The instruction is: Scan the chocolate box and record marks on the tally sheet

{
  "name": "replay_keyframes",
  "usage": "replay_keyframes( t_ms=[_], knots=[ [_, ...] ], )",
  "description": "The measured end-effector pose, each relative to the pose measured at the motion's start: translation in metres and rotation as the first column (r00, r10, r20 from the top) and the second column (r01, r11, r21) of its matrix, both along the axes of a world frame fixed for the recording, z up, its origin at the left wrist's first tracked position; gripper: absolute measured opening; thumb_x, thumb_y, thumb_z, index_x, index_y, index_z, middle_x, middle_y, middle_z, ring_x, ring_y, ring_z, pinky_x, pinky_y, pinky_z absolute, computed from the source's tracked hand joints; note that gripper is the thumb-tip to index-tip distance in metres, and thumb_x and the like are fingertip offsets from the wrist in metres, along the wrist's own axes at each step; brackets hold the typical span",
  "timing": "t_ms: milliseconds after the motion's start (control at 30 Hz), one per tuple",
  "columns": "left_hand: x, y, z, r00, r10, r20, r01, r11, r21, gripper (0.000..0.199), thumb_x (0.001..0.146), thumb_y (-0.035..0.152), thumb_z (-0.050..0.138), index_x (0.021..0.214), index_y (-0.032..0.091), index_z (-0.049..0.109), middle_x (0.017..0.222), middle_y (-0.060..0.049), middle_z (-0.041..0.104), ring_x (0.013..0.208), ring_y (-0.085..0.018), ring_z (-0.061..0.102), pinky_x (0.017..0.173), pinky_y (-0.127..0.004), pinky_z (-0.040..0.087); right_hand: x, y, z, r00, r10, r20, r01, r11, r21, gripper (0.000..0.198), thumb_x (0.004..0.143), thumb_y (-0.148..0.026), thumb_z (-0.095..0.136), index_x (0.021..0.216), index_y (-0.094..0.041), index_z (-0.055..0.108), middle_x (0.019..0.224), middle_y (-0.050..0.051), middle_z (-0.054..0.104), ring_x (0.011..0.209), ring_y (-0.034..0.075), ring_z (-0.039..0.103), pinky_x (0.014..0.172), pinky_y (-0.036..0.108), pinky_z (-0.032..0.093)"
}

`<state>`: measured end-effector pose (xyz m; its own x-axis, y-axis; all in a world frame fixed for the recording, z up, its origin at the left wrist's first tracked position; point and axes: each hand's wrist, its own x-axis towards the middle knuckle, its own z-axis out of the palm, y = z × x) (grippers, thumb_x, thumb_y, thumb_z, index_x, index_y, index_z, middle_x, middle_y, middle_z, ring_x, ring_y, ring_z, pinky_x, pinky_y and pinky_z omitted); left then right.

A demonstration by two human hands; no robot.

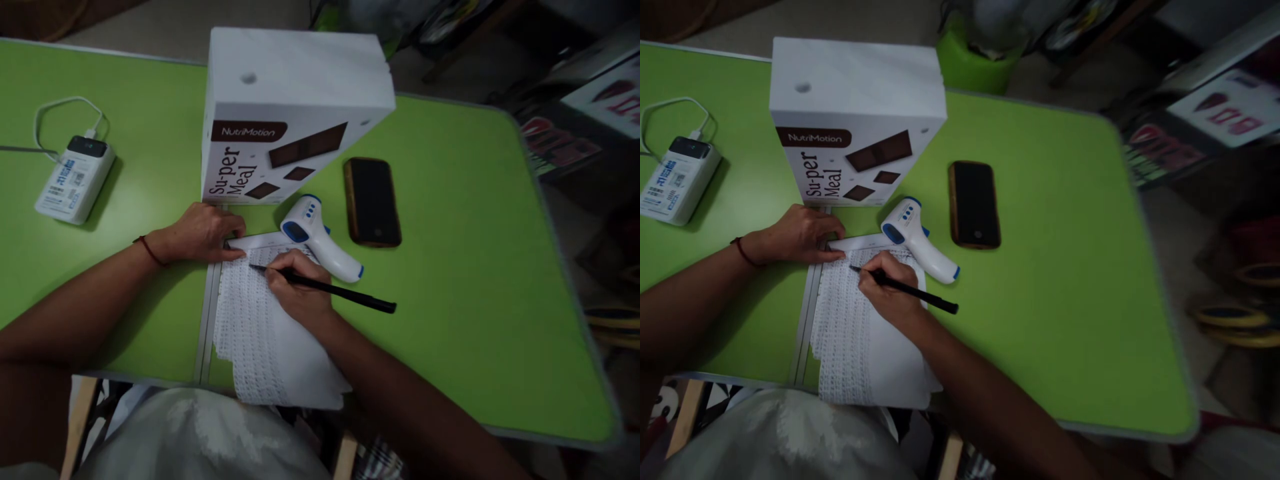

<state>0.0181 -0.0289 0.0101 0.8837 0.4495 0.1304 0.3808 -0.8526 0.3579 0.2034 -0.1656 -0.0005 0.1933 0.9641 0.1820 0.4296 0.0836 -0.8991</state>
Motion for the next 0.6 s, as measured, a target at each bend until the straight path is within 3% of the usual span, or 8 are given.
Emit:
replay_keyframes(
  t_ms=[600],
  knots=[
    [0.0008,0.0,-0.0021,0.999,-0.007,0.032,0.006,1.0,0.029,0.028,0.084,0.047,0.067,0.088,0.02,0.071,0.068,-0.001,0.069,0.057,-0.015,0.056,0.055,-0.028,0.032,0.0011,0.0003,-0.0006,1.0,-0.004,0.002,0.004,1.0,-0.027,0.01,0.069,-0.023,0.057,0.061,-0.025,0.052,0.051,-0.006,0.053,0.049,0.011,0.047,0.048,0.027,0.039]
  ],
)
